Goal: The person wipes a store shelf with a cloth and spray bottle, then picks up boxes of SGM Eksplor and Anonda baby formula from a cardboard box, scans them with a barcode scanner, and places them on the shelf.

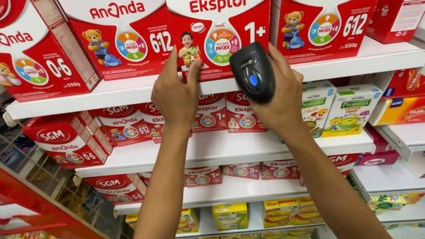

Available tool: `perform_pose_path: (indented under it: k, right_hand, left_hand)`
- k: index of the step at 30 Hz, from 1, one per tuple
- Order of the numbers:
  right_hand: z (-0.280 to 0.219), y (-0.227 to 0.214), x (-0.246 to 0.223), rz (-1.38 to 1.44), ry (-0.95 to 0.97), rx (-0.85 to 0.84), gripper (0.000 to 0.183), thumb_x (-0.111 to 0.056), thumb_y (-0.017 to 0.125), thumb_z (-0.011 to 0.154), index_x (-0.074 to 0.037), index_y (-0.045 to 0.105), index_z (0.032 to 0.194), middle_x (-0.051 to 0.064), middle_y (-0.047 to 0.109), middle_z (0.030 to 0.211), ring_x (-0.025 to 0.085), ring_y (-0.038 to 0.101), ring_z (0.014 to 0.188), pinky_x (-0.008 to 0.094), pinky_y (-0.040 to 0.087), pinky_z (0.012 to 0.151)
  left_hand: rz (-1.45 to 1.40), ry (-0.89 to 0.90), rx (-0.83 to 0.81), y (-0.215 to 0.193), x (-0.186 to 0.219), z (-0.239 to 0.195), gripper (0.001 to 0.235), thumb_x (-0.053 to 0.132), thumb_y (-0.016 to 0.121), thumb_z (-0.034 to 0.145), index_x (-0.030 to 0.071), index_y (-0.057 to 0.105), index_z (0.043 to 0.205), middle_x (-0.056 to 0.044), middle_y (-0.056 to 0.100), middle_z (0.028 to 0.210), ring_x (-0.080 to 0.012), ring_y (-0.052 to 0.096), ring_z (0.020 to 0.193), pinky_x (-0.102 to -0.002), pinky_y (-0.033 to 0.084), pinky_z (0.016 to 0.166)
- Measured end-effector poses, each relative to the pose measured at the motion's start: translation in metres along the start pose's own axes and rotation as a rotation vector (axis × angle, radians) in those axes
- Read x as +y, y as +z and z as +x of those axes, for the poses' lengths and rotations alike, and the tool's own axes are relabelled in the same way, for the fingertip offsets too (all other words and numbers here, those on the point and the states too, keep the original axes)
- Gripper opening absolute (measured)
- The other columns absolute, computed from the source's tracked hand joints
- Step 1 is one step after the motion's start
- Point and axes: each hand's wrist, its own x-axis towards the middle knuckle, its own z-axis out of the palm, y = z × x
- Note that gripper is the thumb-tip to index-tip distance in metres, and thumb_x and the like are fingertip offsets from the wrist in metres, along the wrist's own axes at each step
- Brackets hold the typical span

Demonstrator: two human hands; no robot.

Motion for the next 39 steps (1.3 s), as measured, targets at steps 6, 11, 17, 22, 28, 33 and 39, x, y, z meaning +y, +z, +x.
perform_pose_path:
  k: [6, 11, 17, 22, 28, 33, 39]
  right_hand:
    - [-0.004, 0.01, 0.007, -0.188, -0.008, -0.033, 0.067, -0.02, 0.087, 0.067, -0.009, 0.064, 0.129, 0.009, 0.058, 0.137, 0.024, 0.058, 0.127, 0.044, 0.028, 0.099]
    - [-0.004, 0.01, 0.012, -0.187, 0.026, -0.041, 0.071, -0.021, 0.088, 0.069, -0.009, 0.062, 0.133, 0.008, 0.061, 0.139, 0.021, 0.061, 0.119, 0.044, 0.027, 0.097]
    - [-0.007, 0.01, 0.016, -0.164, 0.012, -0.041, 0.08, -0.019, 0.087, 0.068, -0.008, 0.057, 0.142, 0.008, 0.061, 0.143, 0.022, 0.059, 0.122, 0.043, 0.026, 0.097]
    - [-0.007, 0.012, 0.021, -0.142, 0.004, -0.04, 0.077, -0.018, 0.086, 0.067, -0.003, 0.058, 0.138, 0.009, 0.056, 0.149, 0.025, 0.054, 0.131, 0.044, 0.025, 0.103]
    - [-0.028, 0.009, 0.022, 0.131, -0.138, 0.065, 0.048, -0.009, 0.087, 0.09, 0.0, 0.06, 0.129, 0.017, 0.038, 0.156, 0.033, 0.038, 0.148, 0.044, 0.034, 0.126]
    - [-0.088, 0.027, 0.013, 0.504, -0.116, -0.077, 0.052, -0.004, 0.086, 0.099, 0.005, 0.054, 0.139, 0.016, 0.045, 0.151, 0.027, 0.051, 0.139, 0.035, 0.044, 0.117]
    - [-0.214, 0.072, -0.023, 1.076, 0.437, -0.835, 0.028, -0.01, 0.086, 0.092, -0.002, 0.071, 0.114, 0.003, 0.073, 0.103, 0.012, 0.069, 0.09, 0.03, 0.057, 0.084]
  left_hand:
    - [0.109, -0.029, -0.106, -0.012, -0.004, 0.021, 0.056, 0.053, 0.08, 0.087, 0.007, 0.064, 0.116, -0.009, 0.076, 0.098, -0.03, 0.074, 0.082, -0.045, 0.055, 0.067]
    - [0.132, -0.1, -0.145, -0.013, -0.002, 0.024, 0.059, 0.055, 0.084, 0.082, 0.01, 0.065, 0.115, -0.008, 0.077, 0.09, -0.0289, 0.074, 0.079, -0.045, 0.054, 0.066]
    - [0.051, -0.097, -0.099, -0.011, 0.0, 0.02, 0.06, 0.049, 0.084, 0.085, 0.011, 0.059, 0.124, -0.006, 0.078, 0.092, -0.0252, 0.075, 0.072, -0.041, 0.054, 0.063]
    - [-0.059, -0.078, -0.062, -0.009, 0.003, 0.008, 0.058, 0.04, 0.081, 0.093, 0.009, 0.052, 0.133, -0.009, 0.076, 0.104, -0.0259, 0.075, 0.085, -0.04, 0.055, 0.075]
    - [0.036, 0.255, 0.125, -0.021, 0.008, -0.034, 0.036, 0.023, 0.075, 0.102, 0.01, 0.058, 0.13, -0.015, 0.057, 0.136, -0.0343, 0.054, 0.128, -0.046, 0.043, 0.111]
    - [0.01, 0.153, 0.02, -0.063, 0.01, -0.123, 0.009, 0.012, 0.066, 0.106, 0.009, 0.07, 0.112, -0.011, 0.063, 0.132, -0.0305, 0.059, 0.123, -0.042, 0.044, 0.107]
    - [0.179, -0.209, -0.016, -0.141, 0.026, -0.274, 0.007, 0.011, 0.066, 0.102, 0.007, 0.071, 0.106, -0.01, 0.069, 0.12, -0.0288, 0.065, 0.112, -0.041, 0.046, 0.098]
